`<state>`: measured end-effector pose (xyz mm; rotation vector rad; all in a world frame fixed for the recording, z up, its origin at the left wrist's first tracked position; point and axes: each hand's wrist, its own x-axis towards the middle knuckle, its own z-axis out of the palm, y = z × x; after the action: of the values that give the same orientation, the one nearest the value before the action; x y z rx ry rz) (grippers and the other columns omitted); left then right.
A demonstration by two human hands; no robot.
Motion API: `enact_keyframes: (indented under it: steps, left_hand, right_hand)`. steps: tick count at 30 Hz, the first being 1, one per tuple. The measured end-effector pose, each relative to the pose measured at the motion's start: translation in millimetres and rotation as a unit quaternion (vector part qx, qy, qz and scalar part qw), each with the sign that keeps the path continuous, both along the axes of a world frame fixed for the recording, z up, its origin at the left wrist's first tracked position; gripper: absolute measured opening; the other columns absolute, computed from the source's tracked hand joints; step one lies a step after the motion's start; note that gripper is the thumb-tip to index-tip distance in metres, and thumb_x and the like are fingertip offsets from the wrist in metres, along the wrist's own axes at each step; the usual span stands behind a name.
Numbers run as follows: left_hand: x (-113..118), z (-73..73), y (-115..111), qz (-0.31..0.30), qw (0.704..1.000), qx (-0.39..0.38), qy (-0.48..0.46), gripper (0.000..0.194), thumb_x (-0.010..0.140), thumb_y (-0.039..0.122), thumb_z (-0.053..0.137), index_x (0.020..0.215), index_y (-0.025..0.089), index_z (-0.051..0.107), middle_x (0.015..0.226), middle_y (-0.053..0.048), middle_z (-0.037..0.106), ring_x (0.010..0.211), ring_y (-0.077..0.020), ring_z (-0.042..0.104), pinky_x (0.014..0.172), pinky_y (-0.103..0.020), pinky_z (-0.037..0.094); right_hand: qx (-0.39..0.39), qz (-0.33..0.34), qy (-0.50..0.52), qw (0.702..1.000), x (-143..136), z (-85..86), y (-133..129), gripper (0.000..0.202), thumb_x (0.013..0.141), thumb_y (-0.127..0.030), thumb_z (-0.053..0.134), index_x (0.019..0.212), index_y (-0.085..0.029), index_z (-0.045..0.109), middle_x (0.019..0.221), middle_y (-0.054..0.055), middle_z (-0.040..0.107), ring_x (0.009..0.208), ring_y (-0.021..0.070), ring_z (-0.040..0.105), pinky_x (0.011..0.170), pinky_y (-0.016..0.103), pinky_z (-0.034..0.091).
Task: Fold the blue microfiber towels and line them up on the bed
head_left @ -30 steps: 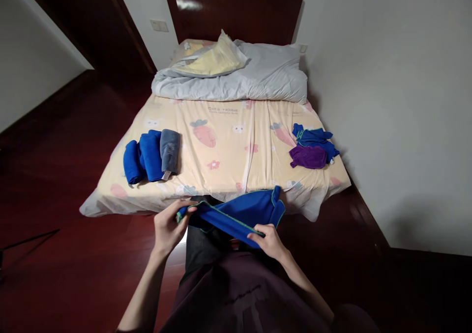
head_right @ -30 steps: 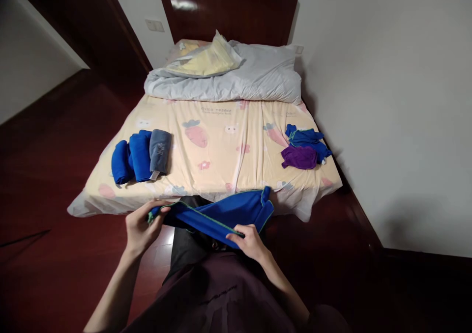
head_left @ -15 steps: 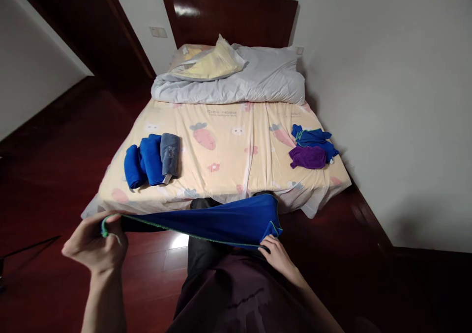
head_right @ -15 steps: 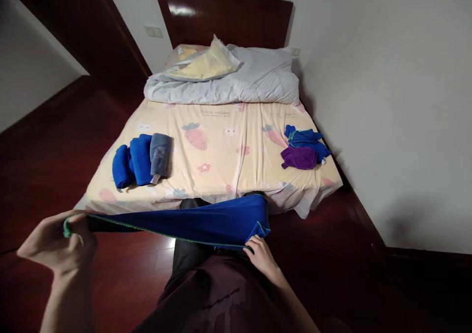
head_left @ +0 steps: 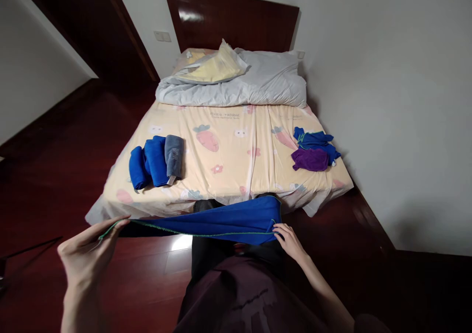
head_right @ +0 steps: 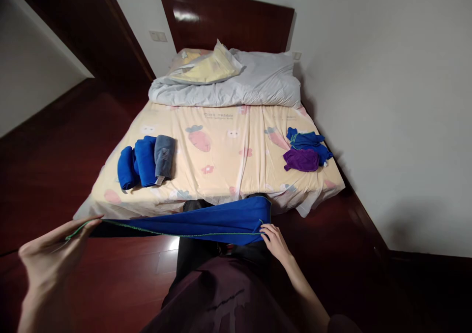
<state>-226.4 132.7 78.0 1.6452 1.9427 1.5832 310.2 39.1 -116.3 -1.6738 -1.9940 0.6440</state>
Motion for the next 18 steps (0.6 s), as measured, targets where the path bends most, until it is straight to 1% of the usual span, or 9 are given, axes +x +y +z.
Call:
enact_keyframes:
  steps: [2,4,6,7,9,12,14,16,18]
  left_hand:
    - [-11.6,-0.7,-10.3,-0.005,0.998,-0.059,-0.005,0.024,0.061,0.051,0.085,0.078,0.033,0.085,0.081,0.002,0.081,0.069,-0.0233,0.073,0.066,-0.034,0.060]
    - [-21.8,0.2,-18.2,-0.001,0.994,-0.109,0.004,0.029,0.058,0.057,0.084,0.075,0.034,0.085,0.076,0.003,0.080,0.061,-0.0218,0.070,0.058,-0.031,0.058]
    - [-30.3,1.2,-22.5,-0.001,0.988,-0.152,0.014,0.033,0.055,0.062,0.084,0.072,0.033,0.084,0.061,0.003,0.074,0.047,-0.0174,0.061,0.046,-0.026,0.050]
    - [-33.9,1.3,-23.1,-0.006,0.985,-0.170,0.018,0.035,0.055,0.063,0.084,0.072,0.033,0.084,0.055,0.004,0.070,0.043,-0.0157,0.058,0.044,-0.024,0.047]
    - [-39.4,0.4,-21.4,-0.021,0.982,-0.186,0.023,0.037,0.057,0.065,0.083,0.074,0.032,0.085,0.050,0.004,0.066,0.043,-0.0146,0.058,0.044,-0.022,0.046]
    - [-42.6,-2.5,-12.2,-0.034,0.985,-0.170,0.025,0.042,0.062,0.067,0.081,0.078,0.029,0.084,0.056,0.003,0.072,0.044,-0.0138,0.059,0.044,-0.021,0.047]
    - [-41.5,-4.0,-3.2,-0.036,0.989,-0.142,0.027,0.044,0.064,0.068,0.080,0.080,0.027,0.084,0.059,0.003,0.074,0.041,-0.0132,0.059,0.043,-0.021,0.048]
    - [-39.0,-4.4,6.3,-0.038,0.993,-0.105,0.027,0.044,0.067,0.068,0.080,0.080,0.026,0.083,0.061,0.003,0.075,0.043,-0.0139,0.062,0.045,-0.022,0.050]
    - [-36.7,-3.9,14.6,-0.045,0.996,-0.080,0.018,0.043,0.069,0.067,0.080,0.081,0.025,0.083,0.062,0.004,0.075,0.045,-0.0147,0.065,0.046,-0.023,0.053]
  right_hand:
    - [-0.008,-0.010,0.036,0.999,0.7,2.4,8.2,0.018,0.100,-0.028,0.060,0.098,-0.024,0.078,0.124,0.010,0.076,0.126,0.0282,0.067,0.109,0.050,0.052]
    - [-0.028,-0.021,0.094,0.995,1.2,11.3,19.8,0.022,0.101,-0.034,0.060,0.093,-0.023,0.077,0.123,0.011,0.077,0.133,0.0288,0.064,0.113,0.052,0.050]
    - [-0.049,-0.026,0.162,0.985,3.7,27.4,35.0,0.026,0.101,-0.042,0.059,0.093,-0.022,0.075,0.121,0.013,0.078,0.134,0.0292,0.064,0.115,0.053,0.048]
    - [-0.056,-0.029,0.192,0.979,6.4,37.9,43.9,0.029,0.100,-0.046,0.060,0.093,-0.022,0.074,0.120,0.014,0.078,0.133,0.0296,0.064,0.115,0.053,0.047]
    - [-0.063,-0.036,0.233,0.970,15.3,61.8,63.8,0.033,0.098,-0.053,0.062,0.093,-0.022,0.072,0.117,0.014,0.079,0.129,0.0304,0.067,0.115,0.053,0.048]
    - [-0.039,-0.071,0.239,0.968,37.0,98.6,95.4,0.041,0.092,-0.061,0.066,0.090,-0.021,0.071,0.099,0.011,0.080,0.106,0.0283,0.075,0.100,0.046,0.058]
    - [0.017,-0.107,0.219,0.970,53.9,120.9,113.8,0.045,0.088,-0.065,0.070,0.088,-0.020,0.070,0.086,0.009,0.078,0.088,0.0249,0.075,0.084,0.038,0.061]
    - [0.088,-0.133,0.185,0.970,69.9,140.8,127.2,0.045,0.088,-0.064,0.070,0.090,-0.019,0.071,0.085,0.009,0.077,0.083,0.0232,0.075,0.077,0.034,0.061]
    - [0.149,-0.135,0.127,0.971,83.3,158.4,134.1,0.041,0.092,-0.060,0.068,0.095,-0.020,0.075,0.093,0.010,0.079,0.087,0.0234,0.076,0.079,0.033,0.061]
